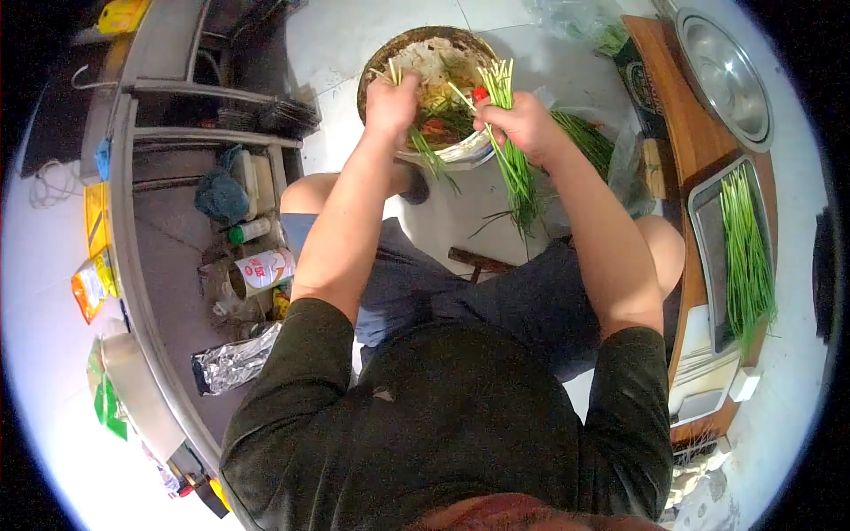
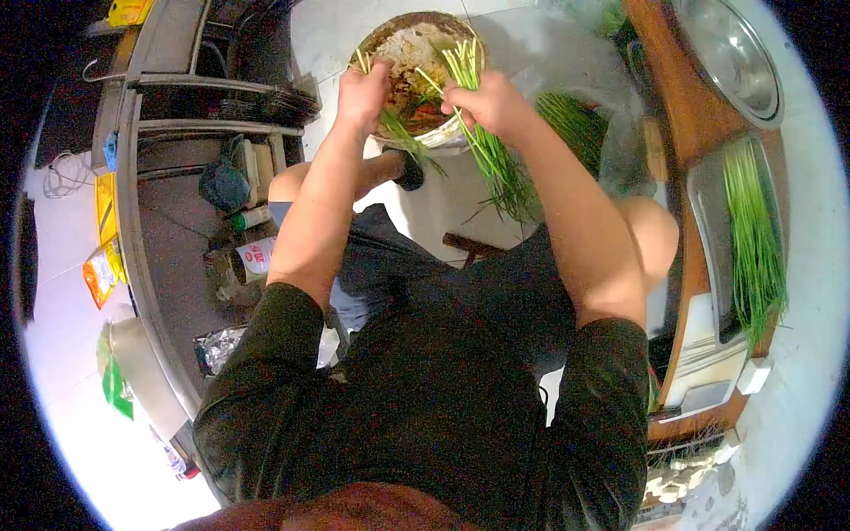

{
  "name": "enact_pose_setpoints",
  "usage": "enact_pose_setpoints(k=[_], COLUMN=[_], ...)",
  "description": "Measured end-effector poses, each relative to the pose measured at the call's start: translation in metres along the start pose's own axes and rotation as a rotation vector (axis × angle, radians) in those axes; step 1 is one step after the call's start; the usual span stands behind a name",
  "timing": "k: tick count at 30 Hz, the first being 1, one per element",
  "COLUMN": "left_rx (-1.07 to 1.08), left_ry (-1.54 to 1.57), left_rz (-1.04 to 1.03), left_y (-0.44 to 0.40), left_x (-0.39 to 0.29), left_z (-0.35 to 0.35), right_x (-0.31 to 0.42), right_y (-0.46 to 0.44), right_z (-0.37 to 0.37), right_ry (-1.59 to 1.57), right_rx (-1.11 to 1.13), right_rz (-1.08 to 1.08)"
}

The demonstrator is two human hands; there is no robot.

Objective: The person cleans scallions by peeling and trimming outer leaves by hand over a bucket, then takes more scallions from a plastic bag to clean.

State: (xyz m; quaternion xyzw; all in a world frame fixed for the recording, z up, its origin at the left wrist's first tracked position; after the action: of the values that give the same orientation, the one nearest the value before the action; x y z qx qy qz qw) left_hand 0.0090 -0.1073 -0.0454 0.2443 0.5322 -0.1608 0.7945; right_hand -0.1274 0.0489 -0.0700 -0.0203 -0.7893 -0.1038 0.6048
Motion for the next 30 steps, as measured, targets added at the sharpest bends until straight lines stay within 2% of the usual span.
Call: enact_pose_setpoints(k=[3, 9, 12, 15, 18, 19, 22, 23, 26, 27, 30], left_rx=[-0.007, 0.211, 0.169, 0.143, 0.290, 0.332, 0.297, 0.188, 0.203, 0.258, 0.325], left_ry=[-0.018, 0.192, -0.046, 0.080, 0.308, 0.253, 0.384, 0.391, 0.259, 0.257, 0.087], left_rz=[0.052, 0.178, 0.135, 0.258, 0.143, 0.106, 0.146, 0.174, 0.052, -0.035, -0.120], left_y=[-0.004, -0.004, 0.000, 0.013, 0.034, 0.035, 0.034, 0.036, 0.033, 0.036, 0.040], left_x=[0.005, 0.025, 0.024, 0.021, 0.001, 0.002, 0.006, 0.001, -0.004, -0.012, -0.024], left_z=[0.004, -0.009, -0.010, -0.018, -0.044, -0.051, -0.057, -0.054, -0.055, -0.060, -0.065], right_x=[0.000, -0.006, -0.005, -0.006, -0.009, -0.008, -0.007, -0.010, -0.014, -0.015, -0.018], right_y=[0.001, -0.003, -0.004, -0.004, -0.005, -0.004, -0.003, -0.003, -0.002, -0.001, -0.003], right_z=[0.001, 0.004, 0.005, 0.003, 0.001, 0.000, -0.004, -0.004, -0.006, -0.006, -0.007], right_ry=[-0.040, -0.027, -0.004, -0.024, -0.037, -0.049, -0.068, -0.066, -0.116, -0.141, -0.113], right_rx=[-0.007, -0.047, -0.060, -0.060, -0.045, -0.037, -0.018, -0.017, 0.020, 0.038, 0.088], right_rz=[-0.026, -0.049, -0.043, -0.063, -0.066, -0.069, -0.072, -0.072, -0.088, -0.095, -0.072])
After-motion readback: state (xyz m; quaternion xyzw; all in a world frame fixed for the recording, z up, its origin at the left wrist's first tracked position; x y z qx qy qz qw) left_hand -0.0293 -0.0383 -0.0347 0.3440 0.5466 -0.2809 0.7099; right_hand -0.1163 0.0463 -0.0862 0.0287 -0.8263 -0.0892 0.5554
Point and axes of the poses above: each hand's wrist, its own y-axis away from the middle knuckle, its own z-axis out of the back of the hand, x = y × z, the point moved 6 cm from there along -y, towards the middle knuckle, and after that the axes turned 6 degrees about x, right-handed, at the moved point
